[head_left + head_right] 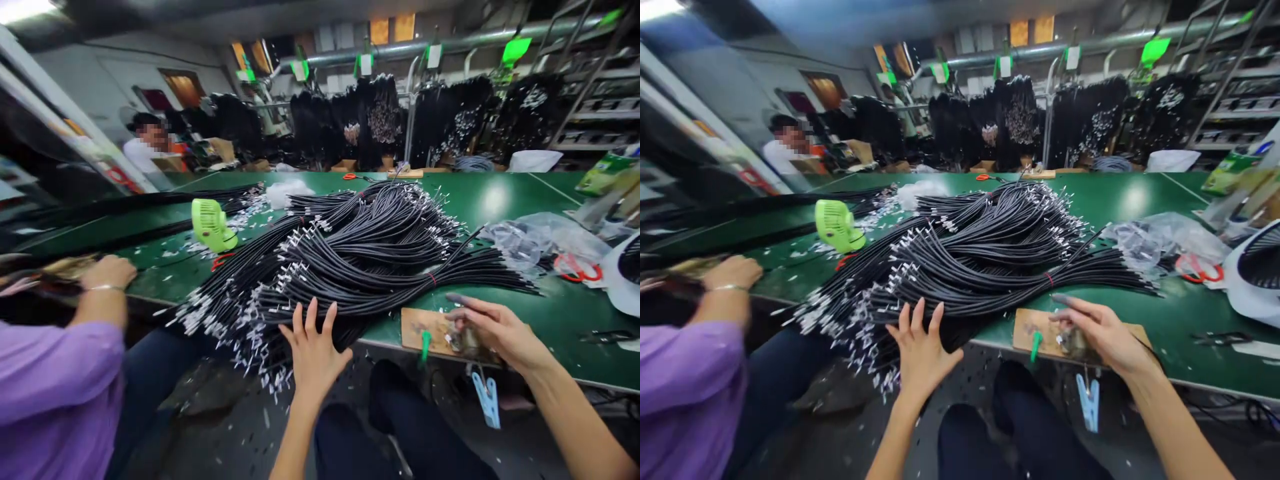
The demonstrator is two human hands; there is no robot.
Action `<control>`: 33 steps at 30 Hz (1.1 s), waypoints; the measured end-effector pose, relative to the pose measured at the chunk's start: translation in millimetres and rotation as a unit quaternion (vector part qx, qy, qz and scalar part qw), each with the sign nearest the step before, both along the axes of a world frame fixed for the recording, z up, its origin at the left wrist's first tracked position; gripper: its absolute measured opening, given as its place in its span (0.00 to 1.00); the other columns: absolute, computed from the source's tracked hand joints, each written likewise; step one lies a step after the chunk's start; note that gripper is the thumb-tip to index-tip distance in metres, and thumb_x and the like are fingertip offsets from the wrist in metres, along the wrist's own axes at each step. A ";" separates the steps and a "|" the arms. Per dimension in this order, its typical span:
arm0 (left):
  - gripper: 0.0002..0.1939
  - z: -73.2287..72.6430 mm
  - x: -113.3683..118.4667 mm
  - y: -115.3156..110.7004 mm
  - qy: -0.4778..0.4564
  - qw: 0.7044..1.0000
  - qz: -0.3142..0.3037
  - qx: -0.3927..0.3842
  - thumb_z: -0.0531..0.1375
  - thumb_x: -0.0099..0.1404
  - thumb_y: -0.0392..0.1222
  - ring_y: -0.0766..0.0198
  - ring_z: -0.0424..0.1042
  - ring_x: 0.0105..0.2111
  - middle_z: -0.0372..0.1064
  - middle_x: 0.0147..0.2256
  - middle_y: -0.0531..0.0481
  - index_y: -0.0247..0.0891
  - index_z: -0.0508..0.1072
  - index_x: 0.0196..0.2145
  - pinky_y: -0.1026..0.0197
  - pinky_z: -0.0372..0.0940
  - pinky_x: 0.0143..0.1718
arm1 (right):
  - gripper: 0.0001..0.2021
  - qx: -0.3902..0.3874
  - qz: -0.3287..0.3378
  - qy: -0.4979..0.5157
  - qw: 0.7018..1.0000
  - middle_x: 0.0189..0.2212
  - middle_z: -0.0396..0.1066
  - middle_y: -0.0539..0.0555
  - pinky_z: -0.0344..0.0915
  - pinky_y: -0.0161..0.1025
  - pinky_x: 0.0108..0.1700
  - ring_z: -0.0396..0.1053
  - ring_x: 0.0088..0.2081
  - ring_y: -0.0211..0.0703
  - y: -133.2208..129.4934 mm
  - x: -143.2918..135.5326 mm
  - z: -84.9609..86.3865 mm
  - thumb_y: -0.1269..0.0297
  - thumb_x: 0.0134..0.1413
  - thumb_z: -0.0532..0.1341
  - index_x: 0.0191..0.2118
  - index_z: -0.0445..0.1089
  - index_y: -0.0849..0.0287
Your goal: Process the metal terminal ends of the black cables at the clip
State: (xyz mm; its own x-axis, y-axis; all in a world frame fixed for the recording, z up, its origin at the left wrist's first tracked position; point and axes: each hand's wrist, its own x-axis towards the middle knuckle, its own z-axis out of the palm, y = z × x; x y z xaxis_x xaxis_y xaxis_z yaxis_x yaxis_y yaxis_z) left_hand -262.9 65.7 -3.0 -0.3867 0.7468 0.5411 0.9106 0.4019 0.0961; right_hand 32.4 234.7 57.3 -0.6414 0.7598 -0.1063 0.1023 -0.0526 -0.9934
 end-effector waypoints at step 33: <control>0.27 144.3 44.3 -250.0 -0.766 0.569 0.297 0.026 0.57 0.61 0.57 0.55 0.63 0.55 0.64 0.51 0.42 0.41 0.66 0.54 0.47 0.62 0.54 | 0.30 -0.002 0.496 -0.208 0.843 0.40 0.72 0.63 0.63 0.55 0.52 0.69 0.47 0.60 -161.0 -331.6 91.1 0.37 0.42 0.59 0.42 0.74 0.57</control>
